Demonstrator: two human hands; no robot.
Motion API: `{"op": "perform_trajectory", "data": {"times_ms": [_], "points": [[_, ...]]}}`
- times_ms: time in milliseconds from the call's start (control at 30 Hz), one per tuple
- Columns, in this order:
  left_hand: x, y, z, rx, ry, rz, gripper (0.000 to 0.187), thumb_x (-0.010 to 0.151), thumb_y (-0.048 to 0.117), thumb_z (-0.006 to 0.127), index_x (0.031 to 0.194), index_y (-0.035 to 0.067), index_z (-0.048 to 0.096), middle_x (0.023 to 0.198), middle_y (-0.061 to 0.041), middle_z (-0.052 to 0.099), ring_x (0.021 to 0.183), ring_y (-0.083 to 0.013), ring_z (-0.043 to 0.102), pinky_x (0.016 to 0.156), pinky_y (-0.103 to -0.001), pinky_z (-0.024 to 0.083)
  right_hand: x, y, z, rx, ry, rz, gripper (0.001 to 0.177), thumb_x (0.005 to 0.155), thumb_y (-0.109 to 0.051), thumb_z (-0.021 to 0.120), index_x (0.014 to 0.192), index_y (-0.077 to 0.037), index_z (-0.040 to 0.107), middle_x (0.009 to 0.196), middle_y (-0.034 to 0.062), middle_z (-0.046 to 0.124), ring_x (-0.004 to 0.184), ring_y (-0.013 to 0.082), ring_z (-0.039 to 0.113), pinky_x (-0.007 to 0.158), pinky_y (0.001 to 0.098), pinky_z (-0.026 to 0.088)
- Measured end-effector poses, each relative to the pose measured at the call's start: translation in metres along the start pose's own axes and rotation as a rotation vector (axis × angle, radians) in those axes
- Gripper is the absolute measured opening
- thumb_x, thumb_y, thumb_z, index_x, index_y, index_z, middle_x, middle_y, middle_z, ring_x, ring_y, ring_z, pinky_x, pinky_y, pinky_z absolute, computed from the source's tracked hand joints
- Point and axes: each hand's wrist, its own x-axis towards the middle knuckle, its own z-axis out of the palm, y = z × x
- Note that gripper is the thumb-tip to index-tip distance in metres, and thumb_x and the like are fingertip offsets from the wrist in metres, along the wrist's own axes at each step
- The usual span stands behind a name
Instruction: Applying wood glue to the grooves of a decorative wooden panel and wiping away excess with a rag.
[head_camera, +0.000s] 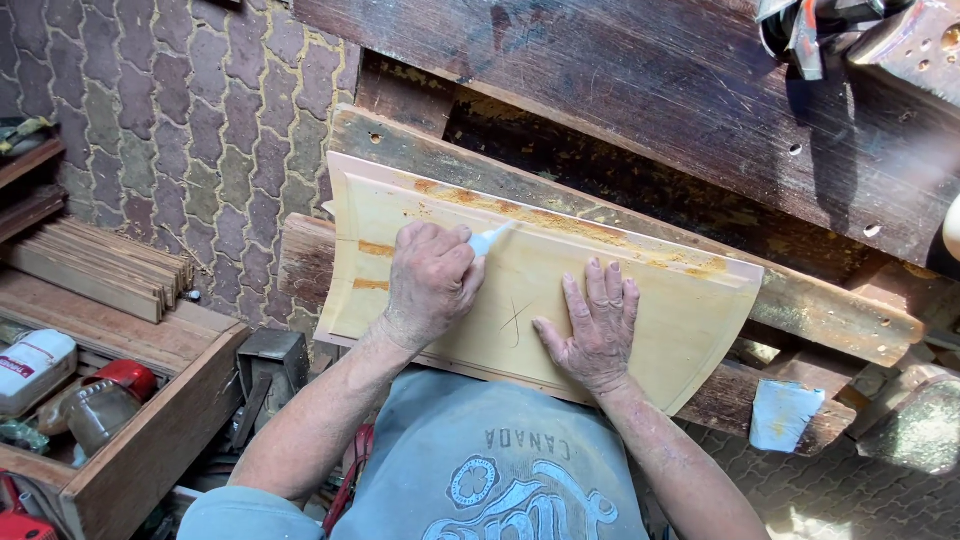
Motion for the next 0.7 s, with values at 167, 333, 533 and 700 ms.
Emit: {"op": "perform_trajectory", "data": {"times_ms": [167,333,533,700], "points": [[0.002,0.013,0.017,-0.011,-0.011,0.017,0.015,0.083,0.011,0.078,0.081,0.005,0.065,0.109,-0.012,0.073,0.091,-0.0286,0.064,0.093,-0.046,0.045,-0.001,0.002,-0.003,0.011,-0.004,-0.008,0.076,0.090,-0.050,0.077,0.147,-0.007,0.053,0.162,0.0233,0.036,0.155,0.0417,0.024,0.125,0.0619,0.016],[0.001,0.021,0.024,0.005,-0.010,0.021,0.015,0.082,0.010,0.078,0.081,0.004,0.064,0.108,-0.012,0.073,0.091,-0.0291,0.064,0.093,-0.046,0.046,0.002,0.000,-0.008,0.061,0.015,-0.007,0.074,0.088,-0.045,0.079,0.146,-0.007,0.053,0.161,0.0226,0.038,0.154,0.0423,0.026,0.124,0.0620,0.017],[0.008,0.038,0.033,0.006,0.008,0.032,0.016,0.082,0.009,0.078,0.080,0.004,0.063,0.108,-0.013,0.073,0.087,-0.0285,0.063,0.092,-0.046,0.046,-0.015,0.017,-0.021,0.189,0.078,0.013,0.070,0.090,-0.036,0.081,0.147,-0.008,0.051,0.162,0.0192,0.040,0.157,0.0412,0.030,0.128,0.0625,0.022],[0.016,0.062,0.053,-0.092,-0.038,0.056,0.018,0.084,0.010,0.078,0.079,0.005,0.061,0.109,-0.011,0.073,0.089,-0.0280,0.064,0.092,-0.045,0.046,-0.047,0.049,-0.046,0.137,0.133,0.131,0.073,0.090,-0.035,0.080,0.149,-0.006,0.048,0.163,0.0218,0.038,0.157,0.0429,0.028,0.128,0.0655,0.020]]}}
